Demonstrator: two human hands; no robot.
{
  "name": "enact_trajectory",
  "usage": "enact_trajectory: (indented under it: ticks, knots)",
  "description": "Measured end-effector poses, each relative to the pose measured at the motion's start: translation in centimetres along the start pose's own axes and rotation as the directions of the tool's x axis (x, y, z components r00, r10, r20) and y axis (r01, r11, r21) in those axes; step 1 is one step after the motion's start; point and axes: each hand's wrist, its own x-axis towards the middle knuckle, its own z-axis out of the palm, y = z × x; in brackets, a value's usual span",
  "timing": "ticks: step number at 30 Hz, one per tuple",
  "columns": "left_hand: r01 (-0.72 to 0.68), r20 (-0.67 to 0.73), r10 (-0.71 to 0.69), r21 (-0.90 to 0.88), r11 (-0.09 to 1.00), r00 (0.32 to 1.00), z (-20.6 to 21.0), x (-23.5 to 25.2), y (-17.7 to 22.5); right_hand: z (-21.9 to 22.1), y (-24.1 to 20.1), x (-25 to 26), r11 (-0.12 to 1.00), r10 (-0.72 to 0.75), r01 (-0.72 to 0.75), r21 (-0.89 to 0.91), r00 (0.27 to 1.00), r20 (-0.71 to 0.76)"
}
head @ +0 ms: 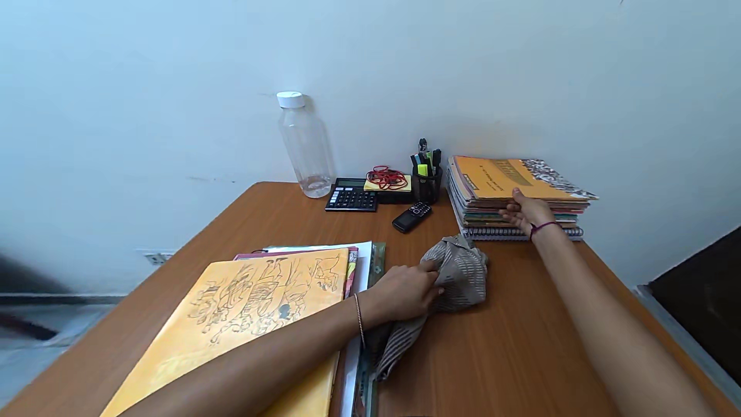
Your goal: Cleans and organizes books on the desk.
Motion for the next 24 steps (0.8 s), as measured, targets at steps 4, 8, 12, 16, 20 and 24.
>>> enact_trajectory:
  ticks: [4,8,12,16,20,24]
  knots:
    - [-0.010,-0.008,0.010,0.003,1.000,1.000,0.1,0.1,0.0,0.0,-0.3,0.3,0.996,0.002,-0.003,-0.088,1.000,-0.010]
    - [-0.008,-0.013,0.008,0.002,1.000,1.000,0.2,-0.1,0.0,-0.2,0.8,1.4,0.902,-0.149,0.126,-0.412,0.989,-0.024]
    - [-0.029,-0.095,0.027,-0.023,0.999,0.995,0.3,-0.2,0.1,-0.5,1.0,1.5,0.789,-0.232,0.180,-0.588,0.973,-0.014]
    - [-0.245,-0.456,0.212,-0.015,0.969,0.864,0.8,-0.9,-0.2,-0.5,2.4,0.7,0.844,-0.293,0.247,-0.476,0.956,-0.022]
    - [-0.386,-0.804,0.325,0.130,0.913,0.498,-2.2,-2.8,-0.1,0.8,4.1,-4.6,0.987,-0.152,0.148,-0.068,0.987,-0.049]
    - [-0.379,-0.932,0.297,0.204,0.903,0.207,-7.8,-7.1,0.3,1.7,6.5,-11.8,0.999,0.027,-0.012,-0.040,0.918,0.395]
